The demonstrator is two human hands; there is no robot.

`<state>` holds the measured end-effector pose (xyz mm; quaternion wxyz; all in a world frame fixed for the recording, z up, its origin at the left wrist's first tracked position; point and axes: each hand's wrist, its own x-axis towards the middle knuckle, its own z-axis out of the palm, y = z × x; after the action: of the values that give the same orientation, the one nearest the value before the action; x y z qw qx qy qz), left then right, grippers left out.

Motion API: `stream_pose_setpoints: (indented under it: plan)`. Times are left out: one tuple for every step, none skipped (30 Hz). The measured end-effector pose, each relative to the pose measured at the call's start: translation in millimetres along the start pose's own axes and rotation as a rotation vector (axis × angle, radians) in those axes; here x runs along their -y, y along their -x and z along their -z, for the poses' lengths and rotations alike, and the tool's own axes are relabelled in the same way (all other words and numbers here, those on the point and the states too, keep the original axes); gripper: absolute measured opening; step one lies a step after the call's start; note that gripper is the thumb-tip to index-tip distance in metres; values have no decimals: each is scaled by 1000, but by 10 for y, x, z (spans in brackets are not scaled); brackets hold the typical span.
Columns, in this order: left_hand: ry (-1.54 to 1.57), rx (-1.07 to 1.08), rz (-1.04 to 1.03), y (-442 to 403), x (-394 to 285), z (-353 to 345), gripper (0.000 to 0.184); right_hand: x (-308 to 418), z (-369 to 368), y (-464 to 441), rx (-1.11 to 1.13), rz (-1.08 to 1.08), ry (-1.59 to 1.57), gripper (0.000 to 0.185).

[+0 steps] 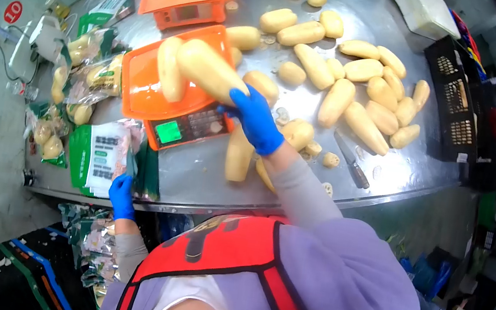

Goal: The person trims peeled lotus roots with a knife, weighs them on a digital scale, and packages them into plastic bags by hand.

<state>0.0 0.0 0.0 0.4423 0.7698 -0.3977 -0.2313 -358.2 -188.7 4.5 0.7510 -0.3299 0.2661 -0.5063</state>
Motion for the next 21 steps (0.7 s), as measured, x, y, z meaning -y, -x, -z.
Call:
stream_pose_setpoints:
  plan:
    - [-32, -42, -12, 132, 69, -11, 14, -21, -53, 146, 113, -29, -78, 52]
    - [-64, -85, -22, 270, 136, -19, 16, -62, -102, 297, 163, -63, -125, 54]
    - [-69, -6, -11, 701, 163, -751, 12, 232, 115, 723, 78, -229, 35, 60]
    - [223, -8, 28, 872, 327, -1456, 11, 389, 371, 770, 132, -327, 95, 61]
    - [126, 35, -78, 674, 132, -1505, 14, 255, 339, 622, 241, -379, 44, 62]
    - [-37, -35, -174, 713, -16, -1578, 18, 111, 292, 673, 221, -445, 8, 63]
    - [-128, 16, -270, 823, -9, -1612, 19, 2, 321, 797, 254, -559, 55, 58]
    - [-193, 61, -302, 798, -20, -1505, 20, -116, 230, 841, 277, -595, 94, 58]
    - [-130, 75, -184, 778, -247, -1431, 18, -198, 156, 871, 293, -626, 144, 58]
    - [-8, 24, -141, 705, -182, -1365, 16, -266, 86, 864, 308, -627, 136, 58]
    - [110, -23, -93, 695, -117, -1299, 13, -325, 43, 908, 328, -558, 244, 60]
    - [105, -33, -90, 667, -103, -1246, 13, -367, 36, 922, 346, -484, 360, 63]
    - [292, -63, 46, 629, -85, -1202, 12, -422, 85, 910, 357, -485, 359, 63]
    - [484, -88, 184, 605, -78, -1178, 11, -467, 149, 900, 428, -358, 551, 63]
    - [485, -93, 185, 597, -84, -1177, 11, -465, 154, 885, 495, -223, 739, 63]
    - [473, -78, 172, 577, -92, -1183, 15, -454, 145, 864, 501, -220, 742, 63]
    - [462, -59, 160, 565, -113, -1203, 20, -421, 130, 846, 557, -210, 863, 65]
    - [330, -15, 111, 590, -247, -1225, 15, -395, 110, 836, 606, -200, 985, 67]
    - [341, -2, 108, 621, -326, -1242, 15, -433, 107, 828, 592, -198, 997, 67]
    - [177, 45, -69, 663, -395, -1285, 10, -513, 102, 819, 552, -155, 958, 68]
    - [18, 96, -256, 686, -431, -1333, 5, -580, 85, 801, 501, -105, 922, 68]
